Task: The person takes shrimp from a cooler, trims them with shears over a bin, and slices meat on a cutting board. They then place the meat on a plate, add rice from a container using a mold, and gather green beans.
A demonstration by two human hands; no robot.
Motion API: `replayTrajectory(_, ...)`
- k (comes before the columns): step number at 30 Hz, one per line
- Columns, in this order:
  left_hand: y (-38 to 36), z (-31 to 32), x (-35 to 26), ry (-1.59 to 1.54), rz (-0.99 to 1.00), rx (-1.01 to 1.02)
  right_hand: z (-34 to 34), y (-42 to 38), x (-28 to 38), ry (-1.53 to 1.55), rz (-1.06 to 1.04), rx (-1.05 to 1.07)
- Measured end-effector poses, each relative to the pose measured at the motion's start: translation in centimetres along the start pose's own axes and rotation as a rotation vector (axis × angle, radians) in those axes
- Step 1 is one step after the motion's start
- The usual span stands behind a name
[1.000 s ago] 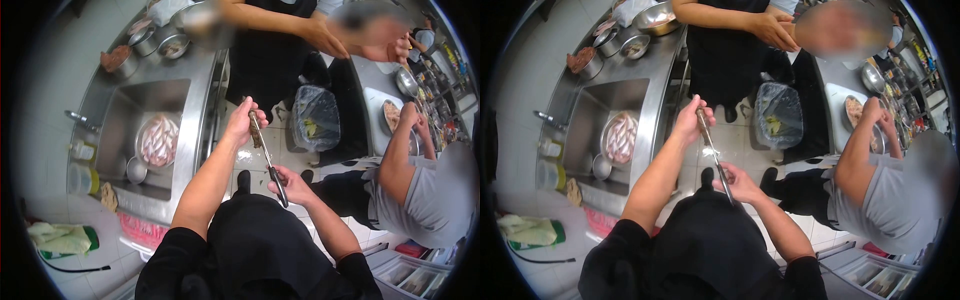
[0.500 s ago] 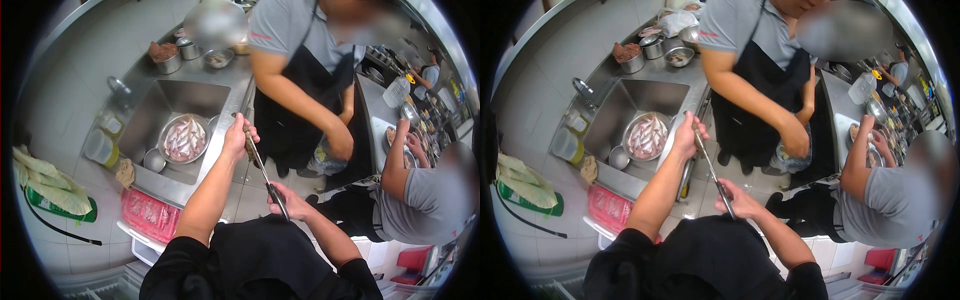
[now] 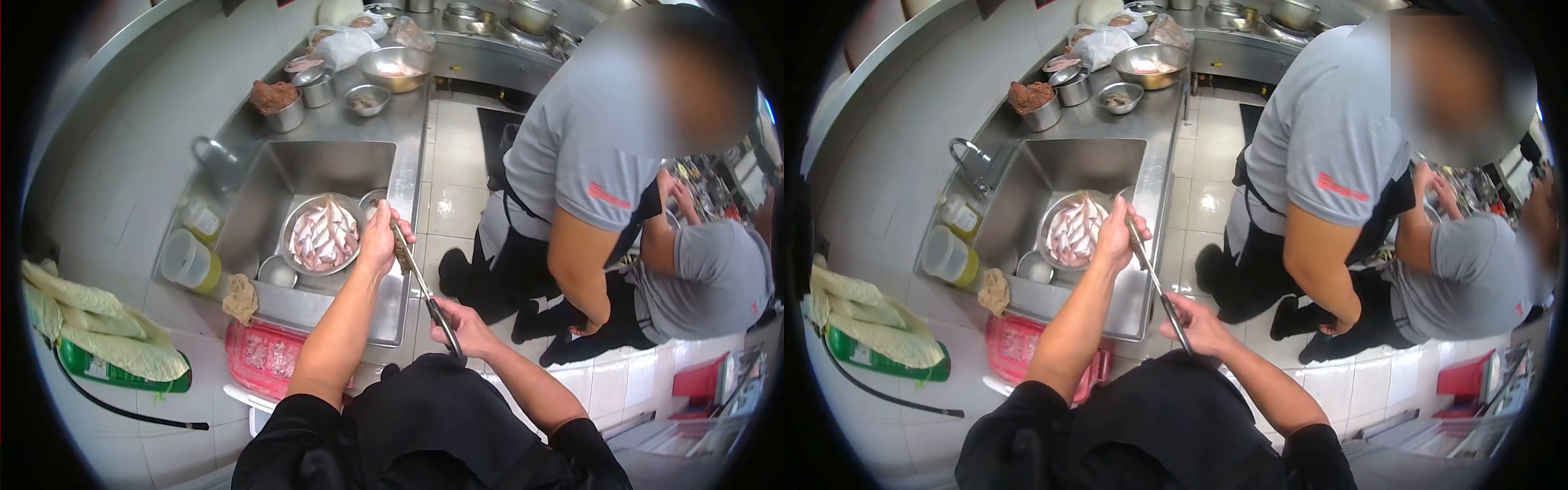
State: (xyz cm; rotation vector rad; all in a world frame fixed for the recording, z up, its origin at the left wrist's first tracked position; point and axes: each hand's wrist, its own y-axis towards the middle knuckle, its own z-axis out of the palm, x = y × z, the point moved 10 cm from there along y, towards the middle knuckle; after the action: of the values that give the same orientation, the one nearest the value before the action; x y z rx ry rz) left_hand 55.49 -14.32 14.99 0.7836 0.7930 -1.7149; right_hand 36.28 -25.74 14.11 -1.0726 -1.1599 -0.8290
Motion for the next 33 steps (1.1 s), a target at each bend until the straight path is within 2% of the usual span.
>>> replayTrajectory(6, -0.7, 1.0, 2.2, 0.048, -0.100, 0.052, 0.7, -1.6, -0.9, 0.111, 0.079, -0.091)
replayTrajectory(12, -0.4, 4.6, 5.9, 0.003, -0.147, 0.125, -1.5, -3.1, -0.3, 0.219, 0.115, -0.182)
replayTrajectory(15, 0.3, 6.4, 8.3, 0.086, -0.187, 0.134, -4.2, -4.4, -0.9, 0.101, 0.131, -0.240)
replayTrajectory(17, 0.4, 8.0, 9.6, 0.129, -0.212, 0.129, -5.9, -5.2, -1.4, 0.037, 0.116, -0.275)
replayTrajectory(25, 1.5, 17.0, 15.5, 0.145, -0.284, 0.260, -10.9, -9.2, -1.5, 0.330, 0.153, -0.471)
replayTrajectory(28, 2.1, 18.2, 17.6, 0.121, -0.283, 0.297, -13.2, -9.3, -3.5, 0.215, 0.124, -0.459)
replayTrajectory(33, 3.6, 17.9, 17.9, 0.171, -0.312, 0.256, -15.3, -8.4, -3.8, 0.218, 0.144, -0.435)
